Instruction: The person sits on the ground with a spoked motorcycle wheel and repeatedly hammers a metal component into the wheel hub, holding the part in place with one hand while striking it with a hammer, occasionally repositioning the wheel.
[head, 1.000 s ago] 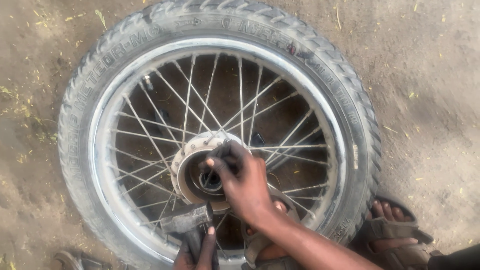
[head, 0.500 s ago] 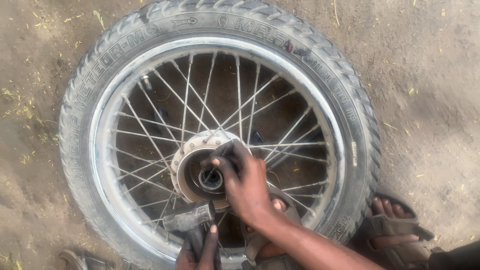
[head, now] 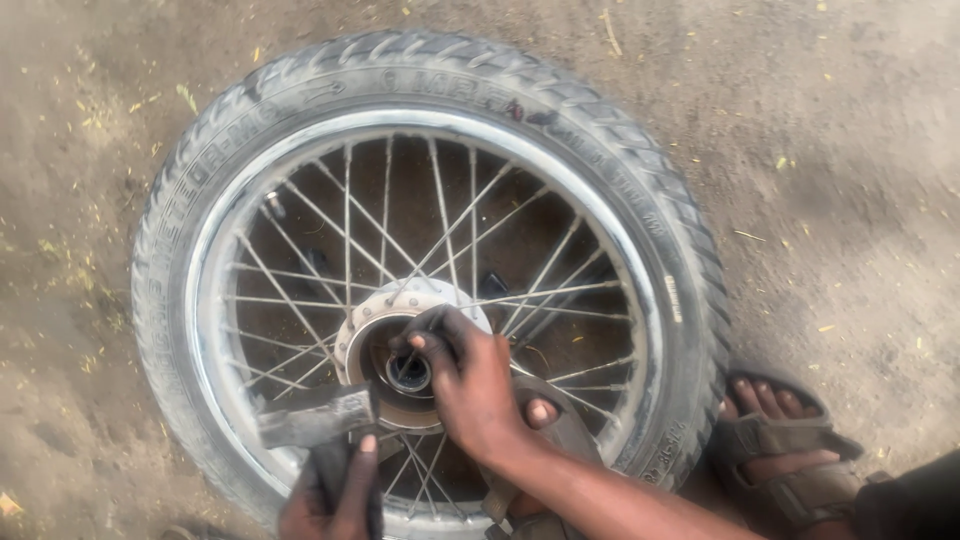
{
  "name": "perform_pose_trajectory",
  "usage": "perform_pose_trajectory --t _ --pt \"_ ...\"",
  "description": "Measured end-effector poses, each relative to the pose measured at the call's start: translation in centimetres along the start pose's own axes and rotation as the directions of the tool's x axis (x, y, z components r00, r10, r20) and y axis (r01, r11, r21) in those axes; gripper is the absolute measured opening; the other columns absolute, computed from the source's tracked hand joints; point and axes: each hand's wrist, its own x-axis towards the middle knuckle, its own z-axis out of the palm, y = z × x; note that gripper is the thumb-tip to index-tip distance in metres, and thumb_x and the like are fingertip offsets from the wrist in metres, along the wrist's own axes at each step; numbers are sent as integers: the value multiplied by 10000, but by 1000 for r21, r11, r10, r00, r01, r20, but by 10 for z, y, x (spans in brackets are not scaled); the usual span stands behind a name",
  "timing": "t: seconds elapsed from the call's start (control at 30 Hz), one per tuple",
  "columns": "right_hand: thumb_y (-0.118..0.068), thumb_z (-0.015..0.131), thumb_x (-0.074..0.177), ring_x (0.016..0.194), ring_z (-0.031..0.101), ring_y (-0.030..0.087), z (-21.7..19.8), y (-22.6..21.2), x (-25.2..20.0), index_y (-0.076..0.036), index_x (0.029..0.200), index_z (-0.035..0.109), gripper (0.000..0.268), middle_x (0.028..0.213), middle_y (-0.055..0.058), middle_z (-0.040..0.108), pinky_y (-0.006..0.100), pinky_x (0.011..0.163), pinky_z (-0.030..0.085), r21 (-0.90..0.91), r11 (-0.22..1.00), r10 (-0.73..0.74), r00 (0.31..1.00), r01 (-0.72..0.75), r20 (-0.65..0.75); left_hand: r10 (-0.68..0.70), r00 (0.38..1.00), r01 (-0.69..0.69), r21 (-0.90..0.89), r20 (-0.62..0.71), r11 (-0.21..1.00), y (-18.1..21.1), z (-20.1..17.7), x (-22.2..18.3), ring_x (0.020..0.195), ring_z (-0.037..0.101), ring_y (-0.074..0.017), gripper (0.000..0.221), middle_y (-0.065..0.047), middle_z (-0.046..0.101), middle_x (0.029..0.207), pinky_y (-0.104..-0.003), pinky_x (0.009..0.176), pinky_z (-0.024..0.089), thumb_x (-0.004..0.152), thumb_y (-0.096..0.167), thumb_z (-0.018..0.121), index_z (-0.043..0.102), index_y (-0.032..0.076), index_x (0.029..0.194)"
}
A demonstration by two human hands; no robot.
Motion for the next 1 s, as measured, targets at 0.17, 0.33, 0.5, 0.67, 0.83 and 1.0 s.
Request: perform_pose_trajectory --t 0.17,0.33,0.5,0.67,0.83,1.0 --pt "-44 611 961 882 797 183 -3 1 -2 18 1002 710 124 924 136 806 317 780 605 3 999 -36 999 36 -13 233 969 -232 -18 87 973 13 -2 0 338 456 -100 324 -83 562 470 -261 334 324 977 21 750 571 -78 725" --pt "-43 615 962 853 790 180 -6 1 -3 17 1008 716 127 916 135 803 321 757 595 22 998 -57 998 56 11 165 986 -164 109 5 980 41 11 -11 390 449 -71 107 -58 572 497 -237 393 329 858 3 723 750 -35 954" --pt "-57 632 950 815 786 178 -5 8 0 16 1011 721 131 891 148 794 329 721 588 -22 999 -37 999 38 10 136 988 -149 263 68 953 83 13 -6 431 527 -131 306 -101 634 555 -289 406 388 917 210 673 712 -40 1090" --pt "-41 657 925 834 774 174 -5 10 -4 28 1083 711 181 918 163 785 334 728 590 36 994 -100 995 101 -21 165 952 -299 675 257 674 177 24 -2 476 712 -240 540 -187 702 680 -423 423 564 980 466 525 623 85 1349" --pt "-49 656 915 719 768 197 -5 4 -3 19 1005 744 143 822 197 767 360 662 564 -74 997 -33 998 29 -54 407 614 -745 666 677 16 247 38 -1 483 680 -271 497 -237 759 827 -418 385 572 969 343 607 603 59 1377" --pt "-5 626 903 732 757 240 -3 11 -2 27 1040 723 171 857 212 752 381 665 550 -51 989 -143 985 139 -93 227 590 -758 629 775 -173 267 65 -7 464 656 -230 376 -194 749 807 -373 380 542 1021 280 543 641 69 1315"
